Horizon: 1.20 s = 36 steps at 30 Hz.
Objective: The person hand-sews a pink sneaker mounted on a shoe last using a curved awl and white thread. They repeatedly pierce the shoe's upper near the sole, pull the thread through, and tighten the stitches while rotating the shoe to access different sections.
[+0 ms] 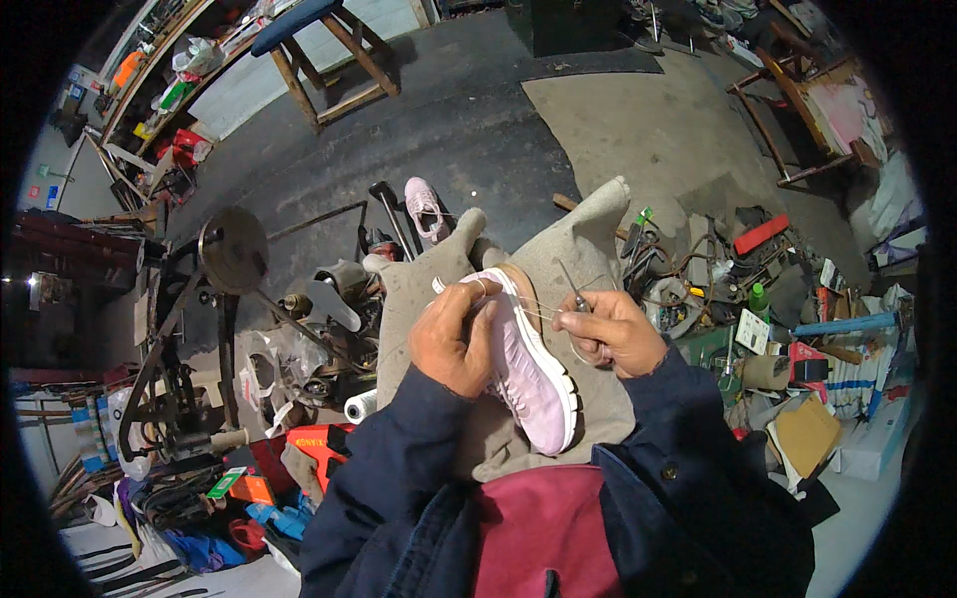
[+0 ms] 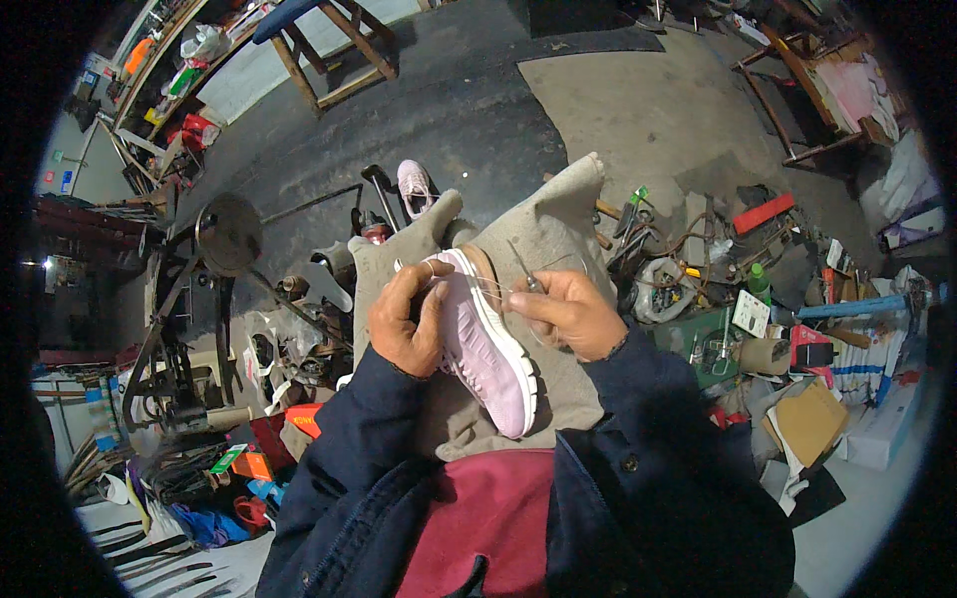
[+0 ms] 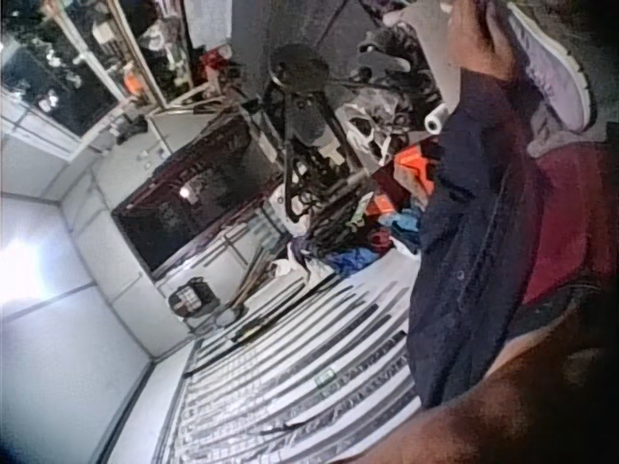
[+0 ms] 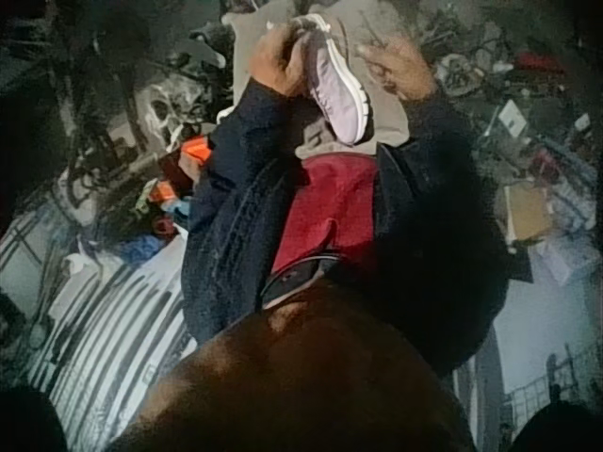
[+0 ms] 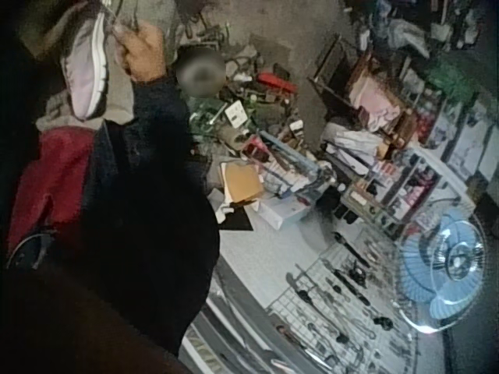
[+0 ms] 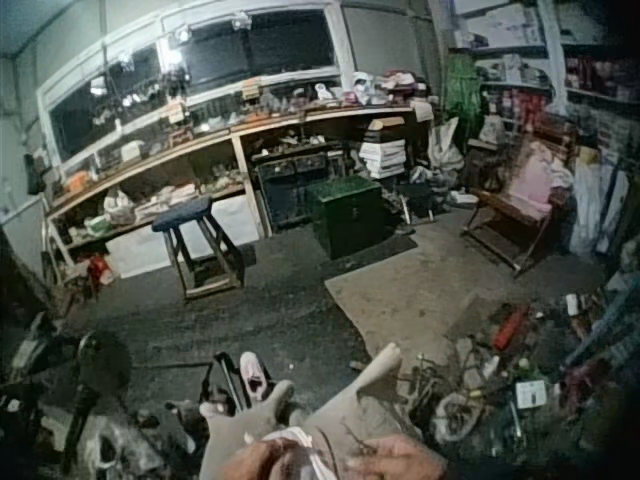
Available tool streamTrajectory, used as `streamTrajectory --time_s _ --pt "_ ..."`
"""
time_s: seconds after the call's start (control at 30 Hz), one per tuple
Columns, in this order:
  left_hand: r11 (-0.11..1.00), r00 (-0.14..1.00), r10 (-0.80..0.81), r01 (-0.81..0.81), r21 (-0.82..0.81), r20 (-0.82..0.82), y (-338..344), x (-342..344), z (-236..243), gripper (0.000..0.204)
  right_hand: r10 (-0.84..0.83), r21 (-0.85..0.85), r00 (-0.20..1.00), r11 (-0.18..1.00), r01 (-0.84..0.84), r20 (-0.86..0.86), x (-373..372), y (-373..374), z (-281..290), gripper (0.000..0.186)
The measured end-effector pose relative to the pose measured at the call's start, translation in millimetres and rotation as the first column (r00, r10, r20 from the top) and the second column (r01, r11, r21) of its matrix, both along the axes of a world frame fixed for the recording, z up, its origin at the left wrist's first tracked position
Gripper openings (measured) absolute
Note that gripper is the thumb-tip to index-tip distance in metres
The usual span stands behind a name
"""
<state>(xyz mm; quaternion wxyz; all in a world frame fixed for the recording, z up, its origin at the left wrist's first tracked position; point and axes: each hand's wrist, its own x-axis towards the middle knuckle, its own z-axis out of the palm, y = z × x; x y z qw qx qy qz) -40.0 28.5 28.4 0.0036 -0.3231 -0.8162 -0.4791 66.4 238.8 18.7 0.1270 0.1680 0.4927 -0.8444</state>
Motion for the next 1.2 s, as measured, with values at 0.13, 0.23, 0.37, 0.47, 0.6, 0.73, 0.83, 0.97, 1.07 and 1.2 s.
streamTrajectory --time_s 0.13,0.23,0.37,0.47,0.6,0.73,0.83,0.97,1.07,1.2 --pt "0.999 0.998 -0.038 0.039 0.028 -0.042 -0.5 -1.9 -1.0 0.02 -0.03 -0.499 1.0 0.866 0.024 -0.004 14.8 -13.0 -0.4 0.034" --pt "0.993 0.989 -0.108 0.103 -0.05 -0.105 -3.7 -3.2 0.5 0.024 -0.07 -0.655 0.996 0.756 0.016 -0.057 15.0 -25.6 4.1 0.053" --pt "0.984 0.977 -0.143 0.123 -0.125 -0.161 -4.8 -3.5 2.4 0.022 -0.028 -0.541 0.993 0.84 -0.039 -0.114 5.1 -34.6 11.5 0.061" --pt "0.985 0.977 -0.132 0.11 -0.132 -0.165 -4.0 -3.2 2.6 0.018 -0.011 -0.466 0.991 0.883 -0.053 -0.134 0.8 -35.6 14.8 0.066" --pt "0.999 0.996 -0.024 0.022 -0.03 -0.082 0.2 -2.8 -0.1 0.012 -0.002 0.342 0.988 0.938 0.056 -0.156 2.1 -26.1 18.8 0.049" --pt "0.998 1.0 0.012 -0.013 -0.061 -0.026 -0.5 -3.0 -0.7 0.011 0.146 0.837 0.984 0.547 0.007 -0.103 8.4 -5.2 25.1 0.025" --pt "0.999 0.999 0.009 -0.011 -0.043 -0.04 -0.1 -3.1 -0.9 0.01 0.216 0.824 0.972 0.564 -0.051 -0.088 14.6 -6.0 24.0 0.021" --pt "0.999 1.0 -0.008 0.007 -0.048 -0.03 -0.1 -3.5 -0.8 0.009 0.19 0.73 0.96 0.683 0.023 -0.208 8.5 -18.7 12.1 0.018" --pt "0.999 0.999 0.001 -0.002 -0.051 -0.038 -0.6 -3.3 -0.8 0.009 0.206 0.87 0.957 0.486 0.083 -0.207 2.7 -18.7 7.7 0.016" --pt "0.999 0.999 0.012 -0.014 -0.052 -0.042 0.5 -2.9 -1.2 0.009 0.195 0.913 0.96 0.392 0.112 -0.202 -3.1 -20.1 5.6 0.016"
